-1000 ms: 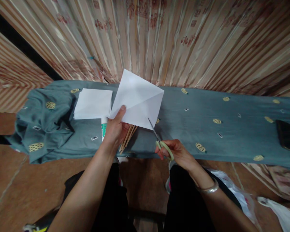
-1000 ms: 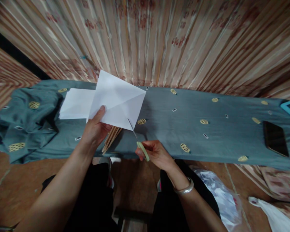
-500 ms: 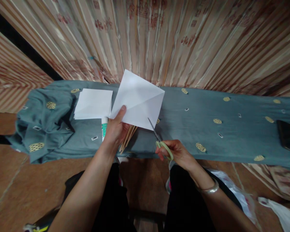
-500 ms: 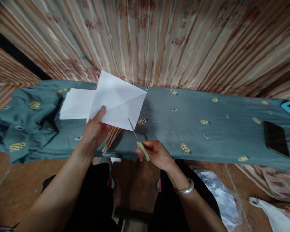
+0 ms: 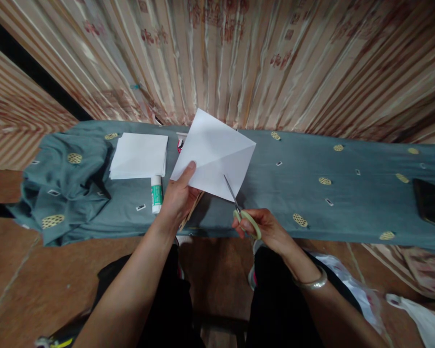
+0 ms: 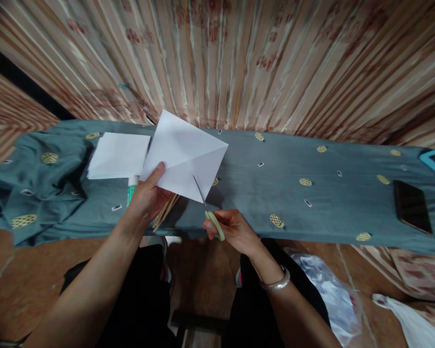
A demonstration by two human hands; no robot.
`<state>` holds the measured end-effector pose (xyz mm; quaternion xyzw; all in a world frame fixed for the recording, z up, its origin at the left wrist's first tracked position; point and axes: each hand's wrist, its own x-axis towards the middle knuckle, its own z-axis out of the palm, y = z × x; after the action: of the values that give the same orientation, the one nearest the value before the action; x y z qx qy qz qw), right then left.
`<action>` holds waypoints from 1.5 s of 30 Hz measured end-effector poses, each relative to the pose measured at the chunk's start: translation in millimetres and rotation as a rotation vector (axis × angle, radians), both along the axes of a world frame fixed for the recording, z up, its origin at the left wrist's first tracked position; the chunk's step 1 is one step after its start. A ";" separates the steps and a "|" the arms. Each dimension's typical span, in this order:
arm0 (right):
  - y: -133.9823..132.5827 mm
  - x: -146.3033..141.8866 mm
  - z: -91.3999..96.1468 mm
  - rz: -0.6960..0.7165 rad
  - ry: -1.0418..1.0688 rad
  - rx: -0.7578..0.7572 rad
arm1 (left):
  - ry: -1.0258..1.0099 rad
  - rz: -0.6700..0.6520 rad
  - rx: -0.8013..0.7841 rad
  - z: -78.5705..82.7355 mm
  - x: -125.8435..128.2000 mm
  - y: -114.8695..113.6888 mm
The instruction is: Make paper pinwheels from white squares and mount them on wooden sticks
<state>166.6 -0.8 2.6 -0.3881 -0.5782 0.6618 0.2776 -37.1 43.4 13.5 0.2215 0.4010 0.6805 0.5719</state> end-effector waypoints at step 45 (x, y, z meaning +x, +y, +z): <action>0.5 -2.9 -0.5 -0.069 0.012 0.006 | -0.060 -0.061 -0.059 5.7 9.1 -5.5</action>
<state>163.7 -0.3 2.1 -0.4030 -0.5647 0.6525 0.3050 -28.0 37.9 19.3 0.1962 0.3967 0.6568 0.6105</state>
